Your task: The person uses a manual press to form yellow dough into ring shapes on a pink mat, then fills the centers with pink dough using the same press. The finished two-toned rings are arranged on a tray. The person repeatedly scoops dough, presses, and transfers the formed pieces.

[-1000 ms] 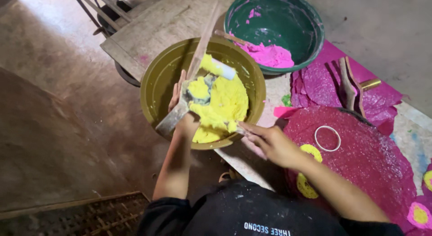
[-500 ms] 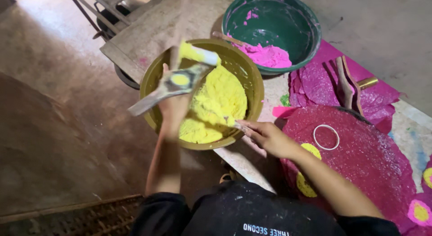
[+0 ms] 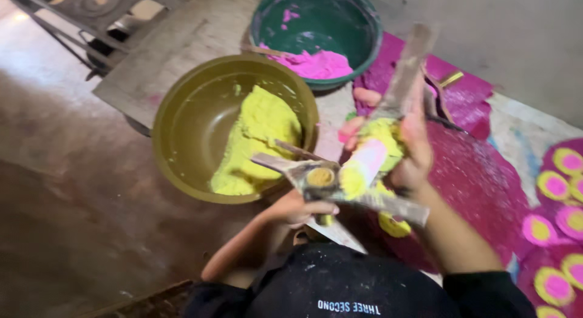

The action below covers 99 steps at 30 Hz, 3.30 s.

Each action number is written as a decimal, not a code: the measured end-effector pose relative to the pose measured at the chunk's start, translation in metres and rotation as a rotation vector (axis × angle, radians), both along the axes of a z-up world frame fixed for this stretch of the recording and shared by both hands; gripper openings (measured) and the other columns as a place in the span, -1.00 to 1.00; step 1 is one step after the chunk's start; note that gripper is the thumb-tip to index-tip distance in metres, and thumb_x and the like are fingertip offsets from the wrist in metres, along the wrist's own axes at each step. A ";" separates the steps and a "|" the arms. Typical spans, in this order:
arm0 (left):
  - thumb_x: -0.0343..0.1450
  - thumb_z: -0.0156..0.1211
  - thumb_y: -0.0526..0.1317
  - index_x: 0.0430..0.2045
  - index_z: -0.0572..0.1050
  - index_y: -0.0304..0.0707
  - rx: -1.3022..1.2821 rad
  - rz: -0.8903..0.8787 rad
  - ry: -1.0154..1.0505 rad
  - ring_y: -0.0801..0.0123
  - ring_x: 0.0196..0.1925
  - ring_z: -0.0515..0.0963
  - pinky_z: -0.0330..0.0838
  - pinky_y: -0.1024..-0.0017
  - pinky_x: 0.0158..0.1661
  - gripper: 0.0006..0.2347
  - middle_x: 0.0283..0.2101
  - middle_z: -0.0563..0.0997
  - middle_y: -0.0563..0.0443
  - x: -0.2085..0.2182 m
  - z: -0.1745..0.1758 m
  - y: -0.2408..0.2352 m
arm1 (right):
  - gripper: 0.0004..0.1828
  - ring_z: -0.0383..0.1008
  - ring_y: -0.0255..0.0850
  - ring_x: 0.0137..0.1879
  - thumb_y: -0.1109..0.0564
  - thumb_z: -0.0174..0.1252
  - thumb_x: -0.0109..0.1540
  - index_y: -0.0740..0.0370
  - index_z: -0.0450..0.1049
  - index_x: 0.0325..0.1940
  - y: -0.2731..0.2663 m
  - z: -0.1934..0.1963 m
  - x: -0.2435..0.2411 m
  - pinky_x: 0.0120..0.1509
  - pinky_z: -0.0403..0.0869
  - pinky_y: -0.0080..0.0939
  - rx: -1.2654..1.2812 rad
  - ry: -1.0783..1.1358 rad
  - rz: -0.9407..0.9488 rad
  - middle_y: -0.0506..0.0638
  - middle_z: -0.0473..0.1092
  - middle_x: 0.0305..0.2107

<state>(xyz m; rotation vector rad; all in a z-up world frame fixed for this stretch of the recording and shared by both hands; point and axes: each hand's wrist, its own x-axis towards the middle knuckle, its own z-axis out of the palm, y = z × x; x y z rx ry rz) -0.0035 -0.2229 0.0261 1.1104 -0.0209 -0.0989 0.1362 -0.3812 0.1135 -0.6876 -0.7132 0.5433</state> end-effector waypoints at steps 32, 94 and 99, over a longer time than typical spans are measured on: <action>0.11 0.78 -0.20 0.24 0.28 -0.37 1.134 0.264 -0.137 -0.09 0.28 0.34 0.17 0.02 0.27 -0.15 0.25 0.37 -0.36 0.194 -0.108 -0.065 | 0.18 0.23 -0.16 0.39 -0.08 0.44 -0.06 0.22 -0.02 0.50 -0.337 -0.179 -0.092 0.40 0.25 -0.10 -1.005 0.211 -0.293 0.01 0.23 0.28; 0.45 0.08 0.30 0.45 0.03 -0.33 -0.923 -0.199 -0.332 -0.01 0.43 0.28 0.07 0.17 0.47 -0.18 0.39 0.30 -0.34 0.137 -0.020 -0.073 | -0.07 0.45 0.01 0.18 -0.50 -0.06 0.27 0.28 0.20 0.42 -0.257 -0.121 -0.018 0.31 0.44 0.06 -0.834 0.581 0.527 0.10 0.38 -0.05; 0.44 0.11 -0.07 0.25 0.30 -0.29 -0.961 -0.238 -0.448 0.21 0.21 0.47 0.24 0.24 0.36 -0.52 0.05 0.49 -0.06 0.157 -0.032 -0.083 | -0.04 0.55 -0.03 0.20 -0.52 -0.34 0.29 0.36 0.34 0.31 -0.265 -0.081 0.035 0.32 0.47 -0.03 -1.117 0.223 0.673 0.18 0.53 0.02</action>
